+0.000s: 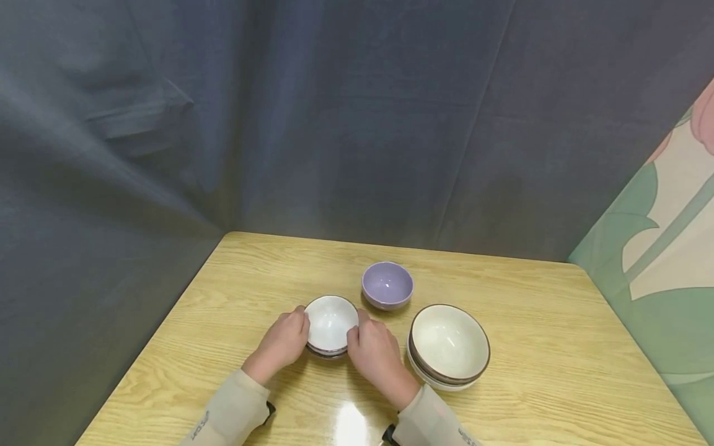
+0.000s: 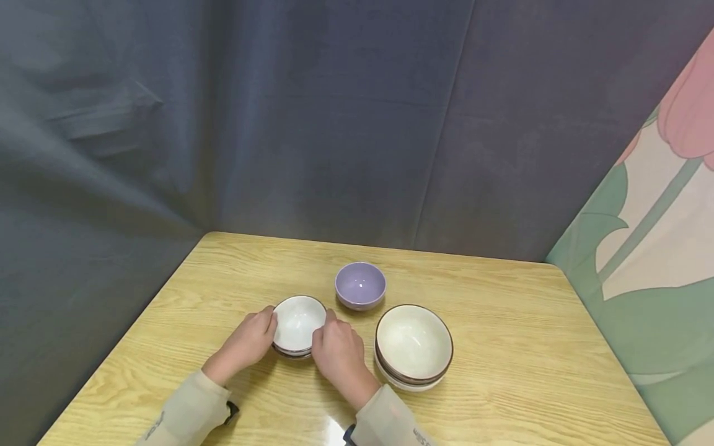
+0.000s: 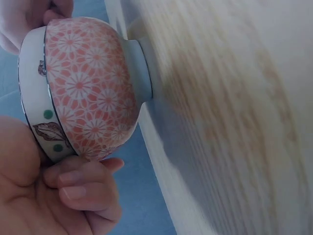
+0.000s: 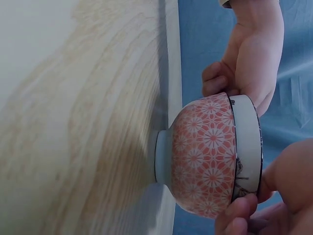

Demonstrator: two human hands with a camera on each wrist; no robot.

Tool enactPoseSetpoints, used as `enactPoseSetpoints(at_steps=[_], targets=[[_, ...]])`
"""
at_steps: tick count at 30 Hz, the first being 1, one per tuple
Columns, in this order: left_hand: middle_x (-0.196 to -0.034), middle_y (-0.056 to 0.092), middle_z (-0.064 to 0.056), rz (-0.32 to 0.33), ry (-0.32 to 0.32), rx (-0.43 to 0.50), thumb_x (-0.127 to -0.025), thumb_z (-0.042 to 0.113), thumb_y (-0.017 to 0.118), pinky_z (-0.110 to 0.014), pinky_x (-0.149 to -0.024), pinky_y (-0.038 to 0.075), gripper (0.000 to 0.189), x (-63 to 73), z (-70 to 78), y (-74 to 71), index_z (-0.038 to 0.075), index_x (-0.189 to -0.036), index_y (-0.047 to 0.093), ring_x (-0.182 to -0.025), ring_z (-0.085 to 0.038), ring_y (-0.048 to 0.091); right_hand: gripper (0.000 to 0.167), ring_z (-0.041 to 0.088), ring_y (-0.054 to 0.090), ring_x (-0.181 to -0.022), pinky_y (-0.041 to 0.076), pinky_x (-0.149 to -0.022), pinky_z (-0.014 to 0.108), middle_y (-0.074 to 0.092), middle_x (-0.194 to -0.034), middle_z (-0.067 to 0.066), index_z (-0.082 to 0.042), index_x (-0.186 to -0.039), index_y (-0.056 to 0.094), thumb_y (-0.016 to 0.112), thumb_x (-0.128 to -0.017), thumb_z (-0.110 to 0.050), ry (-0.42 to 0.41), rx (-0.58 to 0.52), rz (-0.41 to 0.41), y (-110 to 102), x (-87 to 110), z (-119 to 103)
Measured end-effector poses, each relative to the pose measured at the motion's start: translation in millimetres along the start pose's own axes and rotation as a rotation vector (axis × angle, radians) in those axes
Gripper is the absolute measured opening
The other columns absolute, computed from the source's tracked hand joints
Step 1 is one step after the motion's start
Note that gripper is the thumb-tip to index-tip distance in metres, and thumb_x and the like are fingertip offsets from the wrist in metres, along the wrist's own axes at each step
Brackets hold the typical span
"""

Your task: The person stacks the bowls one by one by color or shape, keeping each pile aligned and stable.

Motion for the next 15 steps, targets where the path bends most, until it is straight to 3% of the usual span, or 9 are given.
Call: enactPoseSetpoints(at_steps=[9, 15], targets=[[-0.091, 0.068, -0.023, 0.030, 0.012, -0.055, -0.105, 0.011, 0.038, -0.048, -0.070, 0.057, 0.033, -0.7, 0.3, 1.6, -0.013, -0.110, 0.059, -0.087, -0.034, 0.070, 0.045, 0.035, 0.070, -0.083, 0.055, -0.065, 0.048, 0.072, -0.099, 0.024, 0.010, -0.131, 0.056, 0.052, -0.093, -0.012, -0.024, 0.015, 0.014, 0.6, -0.2, -0.5], [-0.084, 0.066, -0.019, 0.008, 0.020, -0.036, -0.105, 0.010, 0.038, -0.043, -0.065, 0.056, 0.030, 0.6, 1.0, -1.2, -0.012, -0.106, 0.059, -0.078, -0.025, 0.066, 0.044, 0.035, 0.070, -0.085, 0.056, -0.067, 0.048, 0.071, -0.100, 0.026, 0.011, -0.129, 0.057, 0.053, -0.091, -0.009, -0.030, 0.001, 0.009, -0.2, -0.4, -1.4]])
Point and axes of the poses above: each hand's wrist, its own x-axis away from the middle knuckle, its own y-axis out of the palm, z = x × y, the point moved 1 cm from there along -x, towards the middle knuckle
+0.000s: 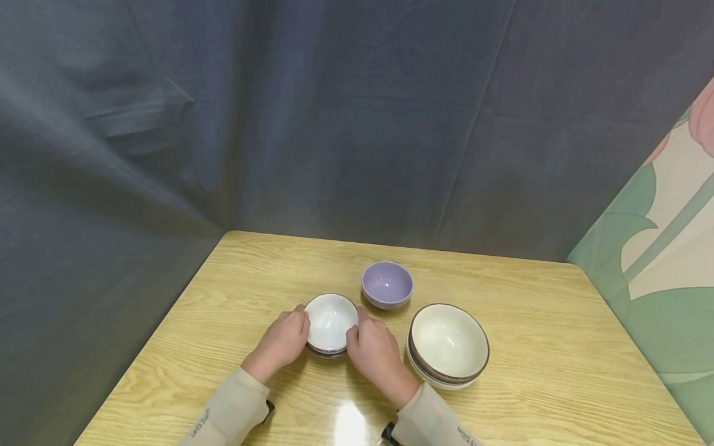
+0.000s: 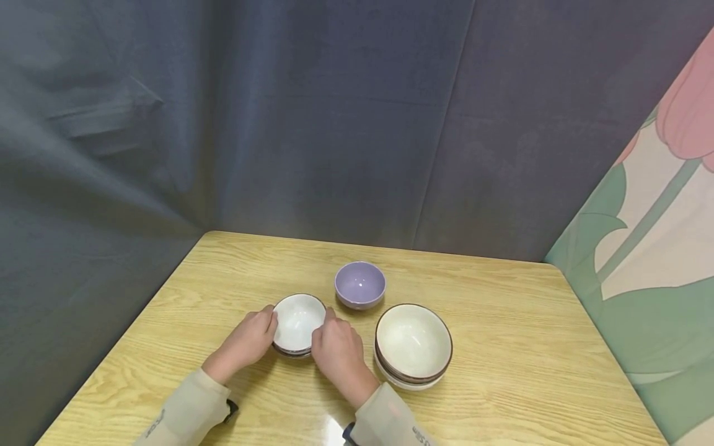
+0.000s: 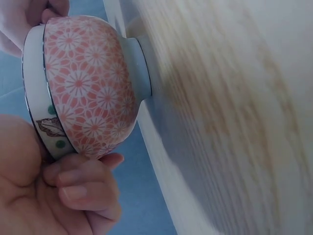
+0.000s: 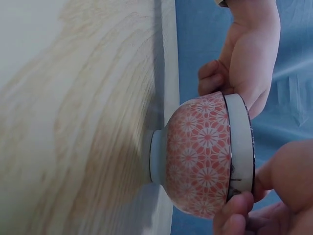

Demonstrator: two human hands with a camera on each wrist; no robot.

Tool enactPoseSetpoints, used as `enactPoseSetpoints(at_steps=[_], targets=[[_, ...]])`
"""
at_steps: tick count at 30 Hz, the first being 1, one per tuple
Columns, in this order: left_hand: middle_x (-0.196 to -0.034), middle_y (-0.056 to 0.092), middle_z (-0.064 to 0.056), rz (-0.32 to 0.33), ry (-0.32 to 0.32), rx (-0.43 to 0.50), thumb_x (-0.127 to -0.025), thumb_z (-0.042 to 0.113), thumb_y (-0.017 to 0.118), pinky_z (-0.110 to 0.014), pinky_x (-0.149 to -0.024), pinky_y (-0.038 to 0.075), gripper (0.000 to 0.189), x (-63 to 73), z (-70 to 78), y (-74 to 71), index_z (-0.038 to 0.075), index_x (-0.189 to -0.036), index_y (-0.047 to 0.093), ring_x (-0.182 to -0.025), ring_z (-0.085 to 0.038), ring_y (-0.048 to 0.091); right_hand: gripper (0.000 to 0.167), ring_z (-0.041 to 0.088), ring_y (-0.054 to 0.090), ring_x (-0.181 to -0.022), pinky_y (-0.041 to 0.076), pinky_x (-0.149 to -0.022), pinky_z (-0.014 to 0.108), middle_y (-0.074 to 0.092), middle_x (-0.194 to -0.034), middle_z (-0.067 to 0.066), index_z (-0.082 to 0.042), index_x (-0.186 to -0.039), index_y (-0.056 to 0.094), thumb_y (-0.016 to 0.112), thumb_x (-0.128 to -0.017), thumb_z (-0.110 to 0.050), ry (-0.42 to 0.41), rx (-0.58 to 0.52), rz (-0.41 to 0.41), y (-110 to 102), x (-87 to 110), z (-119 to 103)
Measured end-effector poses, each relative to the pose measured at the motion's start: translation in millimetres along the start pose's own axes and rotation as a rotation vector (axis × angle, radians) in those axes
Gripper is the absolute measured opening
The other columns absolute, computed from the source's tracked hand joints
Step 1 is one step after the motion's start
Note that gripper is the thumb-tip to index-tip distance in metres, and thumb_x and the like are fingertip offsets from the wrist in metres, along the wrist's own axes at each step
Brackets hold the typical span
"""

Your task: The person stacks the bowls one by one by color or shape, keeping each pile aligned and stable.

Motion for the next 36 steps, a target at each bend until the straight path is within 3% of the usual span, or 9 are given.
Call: enactPoseSetpoints(at_steps=[11, 22, 31, 36], targets=[[-0.079, 0.064, -0.016, 0.003, -0.016, -0.044, -0.104, 0.012, 0.036, -0.046, -0.059, 0.053, 0.029, -3.3, 0.3, -0.2, -0.005, -0.098, 0.058, -0.070, -0.024, 0.063, 0.047, 0.033, 0.069, -0.078, 0.055, -0.062, 0.045, 0.071, -0.097, 0.027, 0.013, -0.130, 0.056, 0.053, -0.089, -0.011, -0.004, 0.007, 0.020, 0.2, -1.9, -0.1], [-0.081, 0.064, -0.015, -0.026, -0.027, -0.027, -0.104, 0.011, 0.038, -0.044, -0.062, 0.053, 0.029, -1.8, -2.2, 1.0, -0.008, -0.104, 0.059, -0.072, -0.022, 0.062, 0.049, 0.023, 0.060, -0.065, 0.051, -0.056, 0.040, 0.071, -0.090, 0.024, 0.011, -0.131, 0.056, 0.053, -0.088, -0.012, 0.009, 0.031, 0.012, 4.1, -1.3, 0.8], [-0.075, 0.059, -0.011, -0.049, -0.035, -0.022, -0.104, 0.011, 0.038, -0.039, -0.059, 0.050, 0.026, -1.9, -0.8, -0.5, -0.007, -0.100, 0.058, -0.066, -0.018, 0.054, 0.049, 0.028, 0.066, -0.070, 0.052, -0.057, 0.043, 0.071, -0.094, 0.026, 0.010, -0.131, 0.057, 0.053, -0.089, -0.013, 0.014, 0.033, 0.019, 4.2, 0.0, 0.4], [-0.078, 0.062, -0.014, -0.037, -0.021, -0.032, -0.103, 0.009, 0.040, -0.043, -0.062, 0.052, 0.026, -1.4, 0.7, -2.6, -0.008, -0.100, 0.059, -0.070, -0.021, 0.058, 0.049, 0.026, 0.064, -0.070, 0.051, -0.058, 0.042, 0.071, -0.095, 0.026, 0.010, -0.132, 0.056, 0.053, -0.090, -0.014, 0.013, 0.034, 0.016, 5.1, -0.4, 1.1]])
Point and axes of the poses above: each hand's wrist, its own x-axis away from the middle knuckle, its own y-axis out of the palm, z = x × y, the point moved 1 cm from there along -x, towards the middle knuckle
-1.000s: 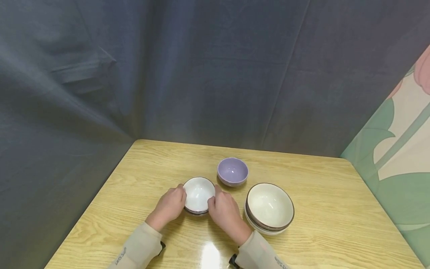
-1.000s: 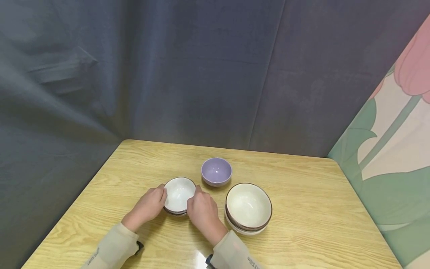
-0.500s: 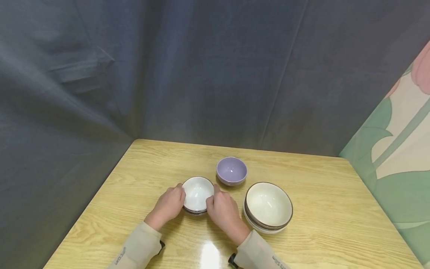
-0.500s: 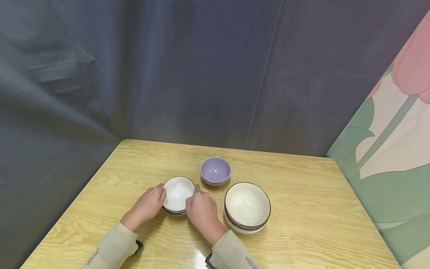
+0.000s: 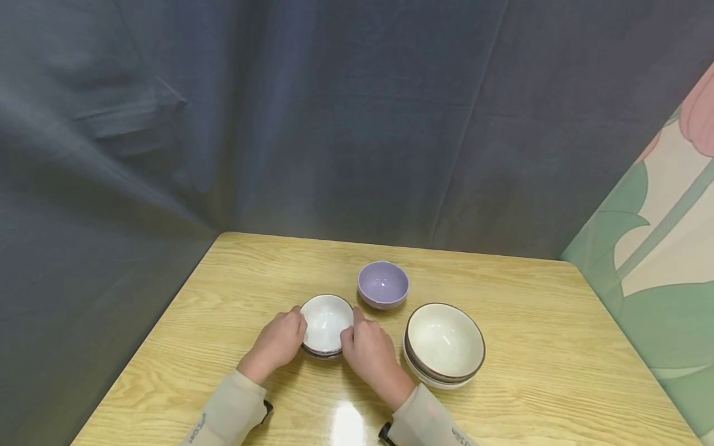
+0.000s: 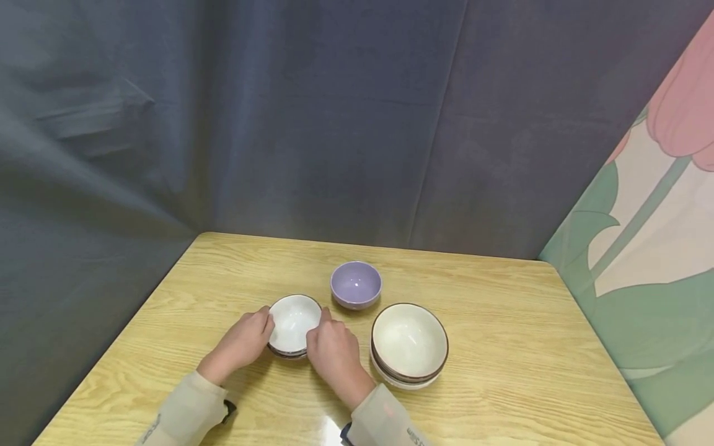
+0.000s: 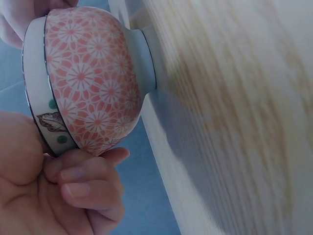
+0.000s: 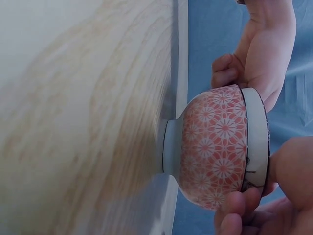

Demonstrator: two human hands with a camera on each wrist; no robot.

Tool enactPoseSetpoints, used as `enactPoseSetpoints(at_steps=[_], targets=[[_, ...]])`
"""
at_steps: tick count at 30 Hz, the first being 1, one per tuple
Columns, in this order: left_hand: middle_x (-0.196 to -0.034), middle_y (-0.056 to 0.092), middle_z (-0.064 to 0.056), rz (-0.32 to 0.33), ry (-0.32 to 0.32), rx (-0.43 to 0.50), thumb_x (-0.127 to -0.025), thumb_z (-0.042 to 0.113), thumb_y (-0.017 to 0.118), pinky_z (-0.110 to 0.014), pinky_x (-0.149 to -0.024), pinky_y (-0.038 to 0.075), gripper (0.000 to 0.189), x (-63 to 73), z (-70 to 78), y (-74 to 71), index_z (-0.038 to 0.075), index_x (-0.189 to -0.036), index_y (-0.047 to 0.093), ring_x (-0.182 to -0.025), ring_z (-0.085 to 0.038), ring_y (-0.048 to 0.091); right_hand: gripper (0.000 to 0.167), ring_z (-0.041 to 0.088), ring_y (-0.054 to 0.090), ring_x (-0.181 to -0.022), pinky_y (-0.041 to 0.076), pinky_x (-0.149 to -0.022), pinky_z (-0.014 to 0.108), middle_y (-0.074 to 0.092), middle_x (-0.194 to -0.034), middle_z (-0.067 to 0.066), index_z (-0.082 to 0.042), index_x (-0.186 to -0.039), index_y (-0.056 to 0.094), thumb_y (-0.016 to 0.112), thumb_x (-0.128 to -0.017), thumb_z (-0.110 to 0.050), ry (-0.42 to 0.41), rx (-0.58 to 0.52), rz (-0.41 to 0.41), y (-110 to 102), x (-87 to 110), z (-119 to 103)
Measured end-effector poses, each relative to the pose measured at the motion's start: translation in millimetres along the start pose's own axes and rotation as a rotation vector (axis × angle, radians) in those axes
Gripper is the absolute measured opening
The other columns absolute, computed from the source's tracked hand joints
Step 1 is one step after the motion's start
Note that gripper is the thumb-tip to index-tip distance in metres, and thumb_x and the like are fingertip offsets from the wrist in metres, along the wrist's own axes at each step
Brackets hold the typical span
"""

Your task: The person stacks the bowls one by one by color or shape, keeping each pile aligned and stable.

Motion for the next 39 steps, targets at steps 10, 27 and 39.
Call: enactPoseSetpoints(at_steps=[10, 27, 39], targets=[[-0.079, 0.061, -0.013, -0.013, -0.001, 0.021, -0.102, 0.009, 0.039, -0.037, -0.058, 0.048, 0.031, -3.0, -0.9, -0.6, -0.013, -0.109, 0.059, -0.066, -0.019, 0.053, 0.051, 0.021, 0.058, -0.062, 0.049, -0.054, 0.039, 0.070, -0.087, 0.024, 0.012, -0.132, 0.055, 0.052, -0.089, -0.014, -0.024, 0.021, 0.019, 0.5, -1.8, 1.2], [-0.094, 0.068, -0.014, -0.047, -0.043, 0.159, -0.109, 0.025, 0.034, -0.042, -0.078, 0.053, 0.044, -4.5, -8.2, -4.0, -0.006, -0.113, 0.065, -0.085, -0.021, 0.062, 0.051, 0.036, 0.071, -0.089, 0.057, -0.073, 0.048, 0.071, -0.103, 0.027, 0.010, -0.134, 0.054, 0.058, -0.096, -0.024, -0.041, -0.008, -0.033, -2.8, -1.4, 0.8], [-0.094, 0.068, -0.019, -0.029, 0.002, 0.148, -0.105, 0.011, 0.036, -0.040, -0.074, 0.055, 0.035, -3.4, -4.6, -3.4, -0.010, -0.107, 0.063, -0.082, -0.020, 0.060, 0.058, 0.033, 0.071, -0.085, 0.057, -0.069, 0.047, 0.071, -0.097, 0.026, 0.011, -0.134, 0.052, 0.060, -0.087, -0.021, -0.038, -0.023, -0.045, -2.9, -0.3, 1.7]])
Point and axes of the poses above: each hand's wrist, its own x-axis away from the middle knuckle, its own y-axis out of the palm, z = x × y, the point moved 1 cm from there along -x, towards the middle knuckle
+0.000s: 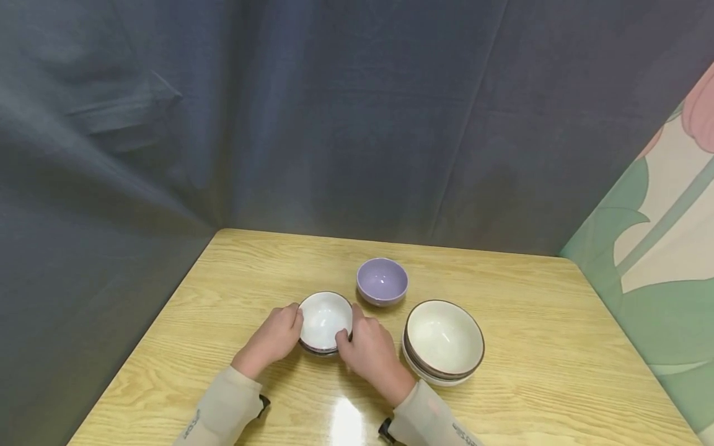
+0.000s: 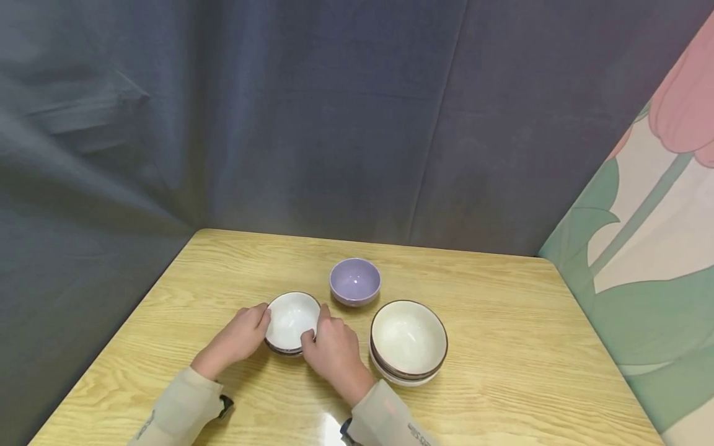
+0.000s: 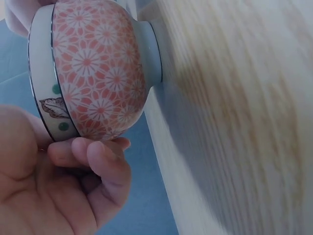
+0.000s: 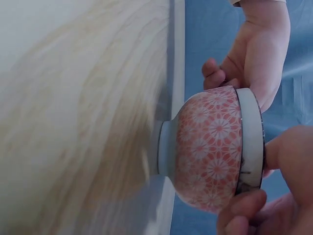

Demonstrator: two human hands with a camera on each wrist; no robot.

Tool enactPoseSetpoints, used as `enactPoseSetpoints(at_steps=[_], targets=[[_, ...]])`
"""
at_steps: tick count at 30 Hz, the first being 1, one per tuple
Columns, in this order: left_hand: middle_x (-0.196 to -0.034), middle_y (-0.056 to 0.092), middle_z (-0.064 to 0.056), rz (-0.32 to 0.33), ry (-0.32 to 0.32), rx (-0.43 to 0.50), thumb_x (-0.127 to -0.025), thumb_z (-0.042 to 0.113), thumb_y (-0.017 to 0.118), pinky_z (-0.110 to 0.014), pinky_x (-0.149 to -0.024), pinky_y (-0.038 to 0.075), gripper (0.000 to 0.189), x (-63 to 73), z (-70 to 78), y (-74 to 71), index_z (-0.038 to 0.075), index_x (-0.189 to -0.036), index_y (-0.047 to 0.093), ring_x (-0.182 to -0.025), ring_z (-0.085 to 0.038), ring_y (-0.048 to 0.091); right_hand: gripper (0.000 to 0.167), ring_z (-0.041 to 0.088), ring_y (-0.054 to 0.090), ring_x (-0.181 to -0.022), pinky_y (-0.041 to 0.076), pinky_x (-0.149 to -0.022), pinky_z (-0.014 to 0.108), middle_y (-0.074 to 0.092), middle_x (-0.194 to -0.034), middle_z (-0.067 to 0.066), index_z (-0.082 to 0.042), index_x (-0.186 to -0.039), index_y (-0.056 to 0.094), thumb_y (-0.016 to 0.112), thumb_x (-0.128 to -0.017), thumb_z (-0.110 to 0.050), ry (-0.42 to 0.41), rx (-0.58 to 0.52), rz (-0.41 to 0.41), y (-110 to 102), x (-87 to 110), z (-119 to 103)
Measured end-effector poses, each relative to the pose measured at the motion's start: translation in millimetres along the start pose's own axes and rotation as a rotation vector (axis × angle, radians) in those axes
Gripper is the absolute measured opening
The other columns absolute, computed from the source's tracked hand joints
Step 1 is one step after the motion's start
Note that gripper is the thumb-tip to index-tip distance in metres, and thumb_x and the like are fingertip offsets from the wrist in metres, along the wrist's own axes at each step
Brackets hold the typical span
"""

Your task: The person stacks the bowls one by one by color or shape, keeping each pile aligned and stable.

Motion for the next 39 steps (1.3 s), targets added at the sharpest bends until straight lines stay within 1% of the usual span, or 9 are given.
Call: enactPoseSetpoints(at_steps=[2, 4, 10, 14, 19, 22, 27, 31, 39], targets=[[-0.088, 0.066, -0.016, 0.008, 0.004, 0.005, -0.105, 0.010, 0.037, -0.038, -0.070, 0.052, 0.032, 0.0, 0.8, 0.1, -0.008, -0.102, 0.064, -0.076, -0.019, 0.056, 0.058, 0.033, 0.070, -0.087, 0.057, -0.071, 0.048, 0.071, -0.100, 0.027, 0.012, -0.134, 0.052, 0.059, -0.085, -0.018, 0.016, -0.017, -0.006, -0.6, -0.5, -1.0], [-0.084, 0.065, -0.015, 0.016, 0.013, 0.008, -0.104, 0.010, 0.038, -0.038, -0.068, 0.052, 0.031, -0.1, 1.2, 0.4, -0.006, -0.098, 0.063, -0.075, -0.019, 0.056, 0.058, 0.034, 0.070, -0.088, 0.057, -0.072, 0.048, 0.070, -0.102, 0.029, 0.013, -0.134, 0.052, 0.059, -0.084, -0.016, 0.033, -0.034, -0.011, -1.4, -0.8, -1.7], [-0.087, 0.067, -0.017, 0.041, 0.048, -0.012, -0.104, 0.009, 0.038, -0.045, -0.077, 0.056, 0.030, -1.3, 3.2, 1.6, -0.004, -0.095, 0.063, -0.087, -0.026, 0.066, 0.059, 0.037, 0.069, -0.094, 0.057, -0.076, 0.050, 0.069, -0.106, 0.031, 0.013, -0.135, 0.051, 0.060, -0.083, -0.014, 0.067, -0.071, -0.018, -3.9, -1.7, -0.5], [-0.086, 0.066, -0.017, 0.029, 0.048, -0.021, -0.104, 0.009, 0.038, -0.044, -0.074, 0.056, 0.029, -1.7, 3.9, 1.9, -0.005, -0.095, 0.063, -0.085, -0.025, 0.065, 0.056, 0.035, 0.069, -0.095, 0.057, -0.078, 0.050, 0.069, -0.107, 0.030, 0.010, -0.135, 0.052, 0.059, -0.084, -0.013, 0.074, -0.090, -0.026, -5.2, -1.9, 0.7], [-0.097, 0.068, -0.022, 0.005, 0.033, -0.017, -0.104, 0.009, 0.037, -0.043, -0.078, 0.056, 0.032, -1.2, 5.8, -0.4, -0.010, -0.104, 0.063, -0.090, -0.025, 0.065, 0.058, 0.032, 0.069, -0.094, 0.056, -0.077, 0.049, 0.069, -0.109, 0.030, 0.010, -0.138, 0.050, 0.057, -0.085, -0.013, 0.089, -0.103, -0.037, -5.3, -1.6, 0.9], [-0.101, 0.068, -0.022, -0.018, 0.018, -0.005, -0.104, 0.009, 0.036, -0.042, -0.077, 0.055, 0.034, -1.9, 6.6, -1.7, -0.012, -0.110, 0.063, -0.086, -0.022, 0.062, 0.060, 0.031, 0.068, -0.094, 0.057, -0.078, 0.049, 0.068, -0.111, 0.030, 0.009, -0.140, 0.048, 0.057, -0.086, -0.015, 0.103, -0.106, -0.047, -5.6, -1.4, 1.3], [-0.093, 0.066, -0.017, -0.042, 0.007, 0.003, -0.105, 0.010, 0.035, -0.037, -0.069, 0.051, 0.035, -4.1, 7.3, -1.3, -0.012, -0.111, 0.062, -0.075, -0.019, 0.054, 0.060, 0.032, 0.068, -0.095, 0.056, -0.079, 0.050, 0.068, -0.111, 0.031, 0.009, -0.140, 0.048, 0.057, -0.087, -0.016, 0.109, -0.100, -0.055, -6.5, -1.5, 2.9], [-0.088, 0.065, -0.017, -0.064, 0.008, -0.023, -0.106, 0.010, 0.034, -0.037, -0.067, 0.051, 0.035, -3.4, 7.4, -0.5, -0.013, -0.111, 0.060, -0.073, -0.019, 0.055, 0.059, 0.034, 0.068, -0.098, 0.056, -0.080, 0.051, 0.067, -0.112, 0.031, 0.009, -0.140, 0.048, 0.057, -0.087, -0.015, 0.106, -0.099, -0.060, -6.3, -1.3, 3.4], [-0.105, 0.067, -0.025, -0.114, -0.020, -0.059, -0.107, 0.011, 0.034, -0.037, -0.071, 0.053, 0.038, 0.3, 3.3, -2.6, -0.017, -0.122, 0.055, -0.081, -0.020, 0.059, 0.059, 0.031, 0.067, -0.099, 0.056, -0.082, 0.050, 0.065, -0.118, 0.032, 0.011, -0.141, 0.046, 0.056, -0.088, -0.015, 0.092, -0.124, -0.079, -2.8, -3.3, -0.3]])
Point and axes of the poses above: each hand's wrist, its own x-axis away from the middle knuckle, its own y-axis out of the palm, z = x × y, the point moved 1 cm from there along -x, towards the middle knuckle
